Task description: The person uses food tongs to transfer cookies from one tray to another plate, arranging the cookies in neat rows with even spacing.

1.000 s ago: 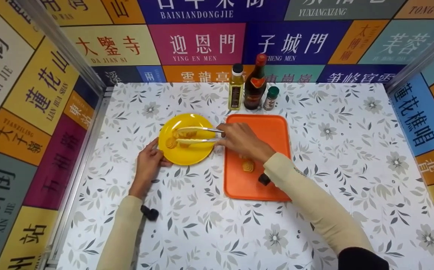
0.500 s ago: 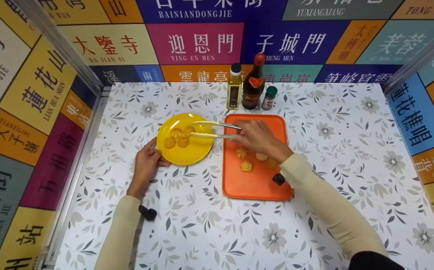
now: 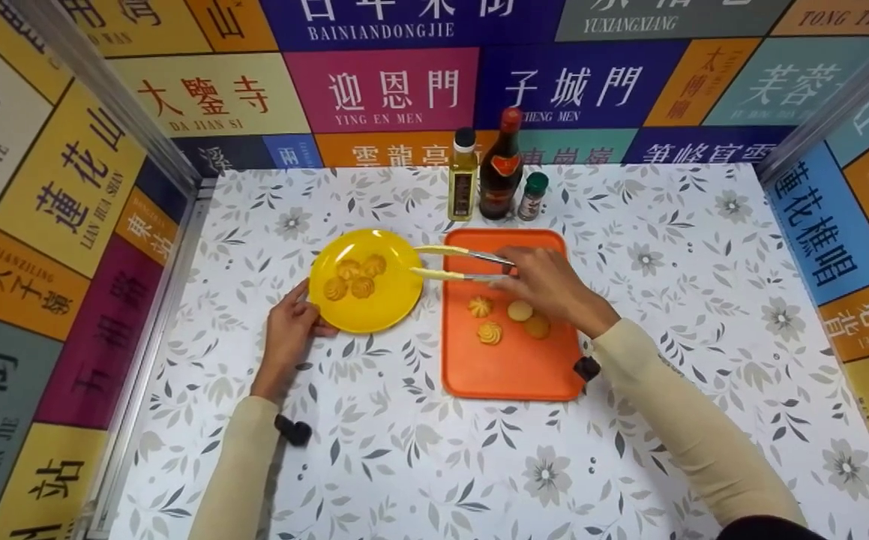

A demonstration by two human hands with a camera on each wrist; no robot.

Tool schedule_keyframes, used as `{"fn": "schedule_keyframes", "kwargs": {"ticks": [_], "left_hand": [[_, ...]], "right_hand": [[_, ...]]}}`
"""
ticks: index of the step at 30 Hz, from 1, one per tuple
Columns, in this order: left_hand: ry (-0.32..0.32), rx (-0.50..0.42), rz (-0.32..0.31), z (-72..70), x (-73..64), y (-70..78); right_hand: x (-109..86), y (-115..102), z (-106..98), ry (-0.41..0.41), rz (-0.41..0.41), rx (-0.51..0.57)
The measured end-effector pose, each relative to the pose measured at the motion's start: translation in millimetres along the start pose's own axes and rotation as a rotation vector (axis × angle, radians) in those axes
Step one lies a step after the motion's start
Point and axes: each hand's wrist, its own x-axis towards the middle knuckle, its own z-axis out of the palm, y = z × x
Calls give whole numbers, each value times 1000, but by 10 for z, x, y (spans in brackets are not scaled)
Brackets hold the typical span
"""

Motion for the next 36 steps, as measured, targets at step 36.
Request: {"fn": "schedule_keyframes", "kwargs": {"ticks": [36], "left_hand": [[-10,-57,32,-10,25,-41]], "right_hand": [[-762,301,-237,53,-85,-133]]}}
